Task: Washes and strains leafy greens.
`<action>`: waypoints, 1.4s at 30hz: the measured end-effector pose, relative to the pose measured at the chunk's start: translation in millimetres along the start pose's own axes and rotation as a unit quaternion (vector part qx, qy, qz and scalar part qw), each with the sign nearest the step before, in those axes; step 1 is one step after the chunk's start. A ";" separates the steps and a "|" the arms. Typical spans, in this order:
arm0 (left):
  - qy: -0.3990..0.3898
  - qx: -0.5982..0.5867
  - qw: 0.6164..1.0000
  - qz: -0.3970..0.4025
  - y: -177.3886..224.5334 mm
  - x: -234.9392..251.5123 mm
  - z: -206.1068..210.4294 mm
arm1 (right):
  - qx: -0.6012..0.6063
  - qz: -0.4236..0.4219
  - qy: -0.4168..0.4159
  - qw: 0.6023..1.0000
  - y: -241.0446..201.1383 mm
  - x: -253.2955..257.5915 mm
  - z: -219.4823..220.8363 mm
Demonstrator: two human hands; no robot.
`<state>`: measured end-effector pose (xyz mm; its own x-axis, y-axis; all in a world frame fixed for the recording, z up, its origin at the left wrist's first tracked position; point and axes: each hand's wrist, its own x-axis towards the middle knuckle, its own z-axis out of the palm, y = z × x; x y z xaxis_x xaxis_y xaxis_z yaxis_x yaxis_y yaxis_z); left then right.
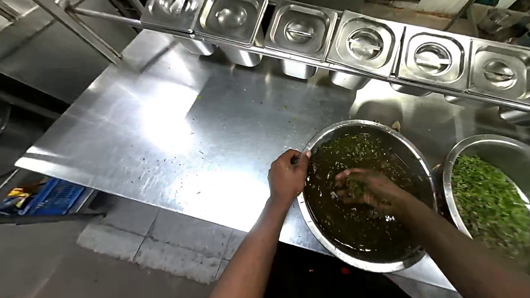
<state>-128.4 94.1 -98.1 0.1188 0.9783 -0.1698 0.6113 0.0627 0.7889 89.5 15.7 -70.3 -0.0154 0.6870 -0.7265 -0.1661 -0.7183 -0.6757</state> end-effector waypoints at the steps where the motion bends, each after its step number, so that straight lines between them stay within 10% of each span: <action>1: 0.001 0.002 1.000 0.000 0.3 0.1 0.1 | 0.001 0.021 -0.026 0.999 5.6 -1.4 7.3; 10: 0.000 0.011 1.000 0.001 0.8 0.9 0.2 | 0.063 -0.051 -0.183 0.980 11.5 -32.6 20.7; 27: -0.013 0.013 1.000 0.005 -0.4 1.5 -0.9 | 0.192 -0.082 0.236 0.949 -2.5 -16.3 -49.3; 42: -0.017 -0.010 1.000 0.003 -2.2 3.5 0.0 | 0.091 -0.007 0.072 0.993 -1.4 20.6 41.8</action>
<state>-129.3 97.5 -100.5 0.1499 0.9713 -0.1847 0.5948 0.0606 0.8016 48.2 35.5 -79.1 0.1268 0.6651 -0.7359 -0.3414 -0.6673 -0.6619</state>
